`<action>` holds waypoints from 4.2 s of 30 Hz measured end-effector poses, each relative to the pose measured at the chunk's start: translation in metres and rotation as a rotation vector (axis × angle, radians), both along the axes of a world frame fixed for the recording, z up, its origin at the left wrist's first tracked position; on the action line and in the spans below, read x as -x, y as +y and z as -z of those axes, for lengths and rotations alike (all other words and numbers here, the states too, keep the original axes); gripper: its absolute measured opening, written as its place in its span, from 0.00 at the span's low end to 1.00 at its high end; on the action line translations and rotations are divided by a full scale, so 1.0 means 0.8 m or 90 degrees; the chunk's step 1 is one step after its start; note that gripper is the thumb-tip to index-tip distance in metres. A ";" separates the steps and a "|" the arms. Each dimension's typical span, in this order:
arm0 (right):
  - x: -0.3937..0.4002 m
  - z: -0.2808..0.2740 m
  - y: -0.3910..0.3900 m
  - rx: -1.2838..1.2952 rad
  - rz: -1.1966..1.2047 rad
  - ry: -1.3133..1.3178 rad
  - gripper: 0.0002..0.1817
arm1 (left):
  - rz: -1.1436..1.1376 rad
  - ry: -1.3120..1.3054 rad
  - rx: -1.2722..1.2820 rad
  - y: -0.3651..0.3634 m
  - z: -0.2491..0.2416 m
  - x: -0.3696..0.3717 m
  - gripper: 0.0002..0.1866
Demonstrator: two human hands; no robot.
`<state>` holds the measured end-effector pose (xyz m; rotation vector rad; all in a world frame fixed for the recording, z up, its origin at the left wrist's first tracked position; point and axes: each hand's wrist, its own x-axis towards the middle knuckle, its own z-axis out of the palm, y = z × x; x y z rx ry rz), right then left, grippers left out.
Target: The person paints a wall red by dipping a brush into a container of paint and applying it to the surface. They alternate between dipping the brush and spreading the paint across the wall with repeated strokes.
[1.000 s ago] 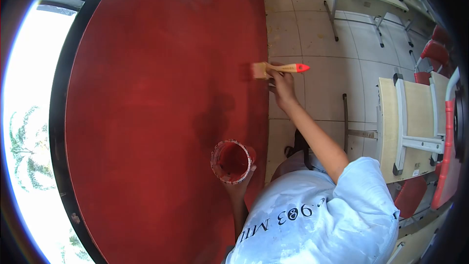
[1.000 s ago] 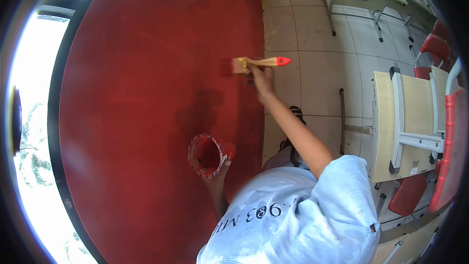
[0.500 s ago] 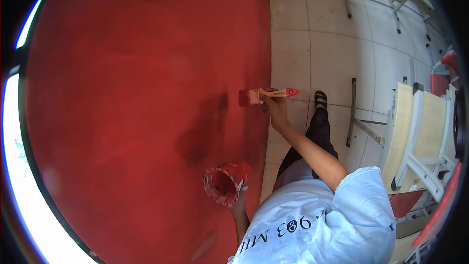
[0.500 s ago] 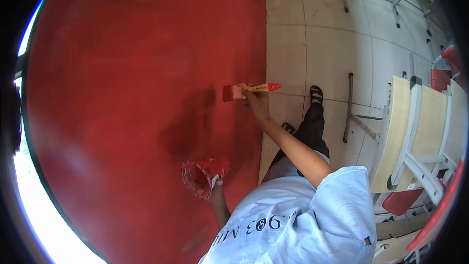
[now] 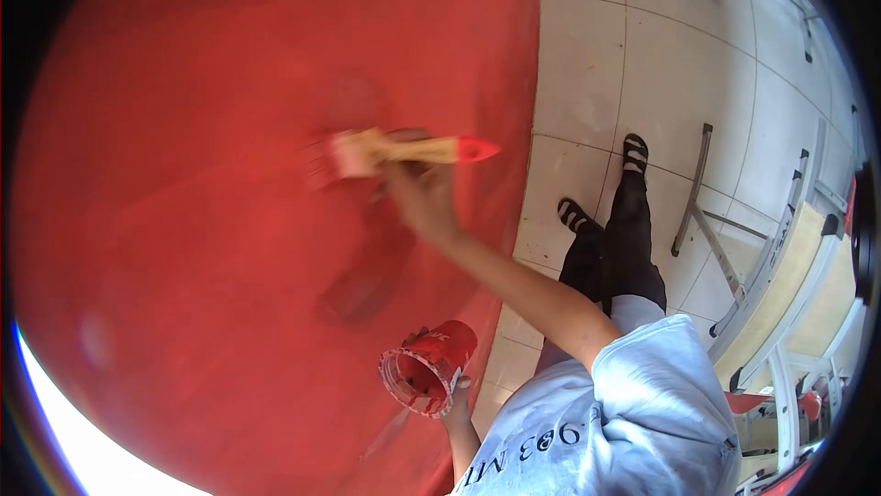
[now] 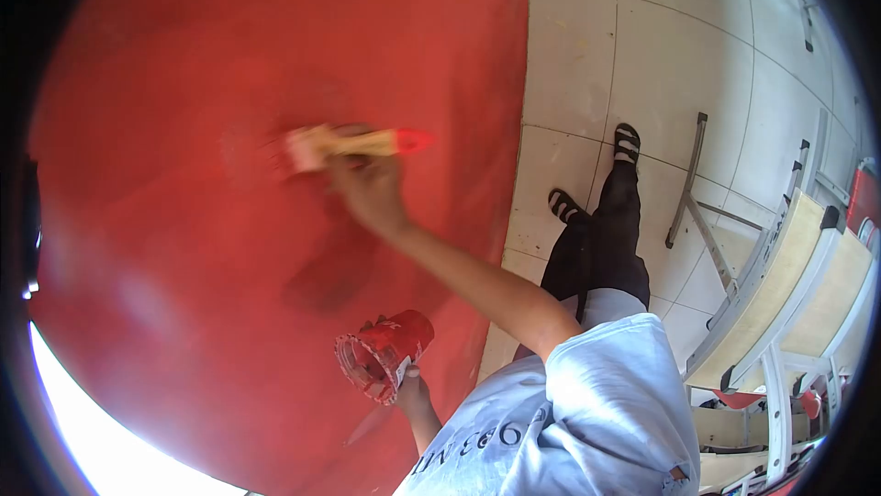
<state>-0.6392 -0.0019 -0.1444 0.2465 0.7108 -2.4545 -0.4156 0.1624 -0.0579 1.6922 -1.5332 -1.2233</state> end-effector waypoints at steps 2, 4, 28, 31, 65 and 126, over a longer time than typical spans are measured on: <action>0.007 0.076 0.009 -0.057 0.059 -0.029 0.09 | 0.023 -0.034 0.007 0.000 0.003 -0.010 0.33; 0.021 0.132 0.028 -0.210 0.082 -0.023 0.10 | 0.017 -0.056 -0.018 0.001 0.001 -0.015 0.32; 0.067 0.224 0.088 -0.387 0.056 0.083 0.13 | 0.125 0.061 0.018 -0.015 0.011 -0.015 0.39; 0.075 0.221 0.190 -0.435 -0.005 0.029 0.13 | 0.149 0.057 0.051 -0.018 0.004 -0.002 0.39; 0.279 -0.067 0.471 -0.444 0.222 -0.185 0.19 | 0.647 0.253 0.046 -0.080 -0.099 0.401 0.44; 0.941 -0.321 0.014 -0.267 -0.555 1.032 0.09 | 0.241 0.202 0.160 -0.230 -0.133 1.005 0.41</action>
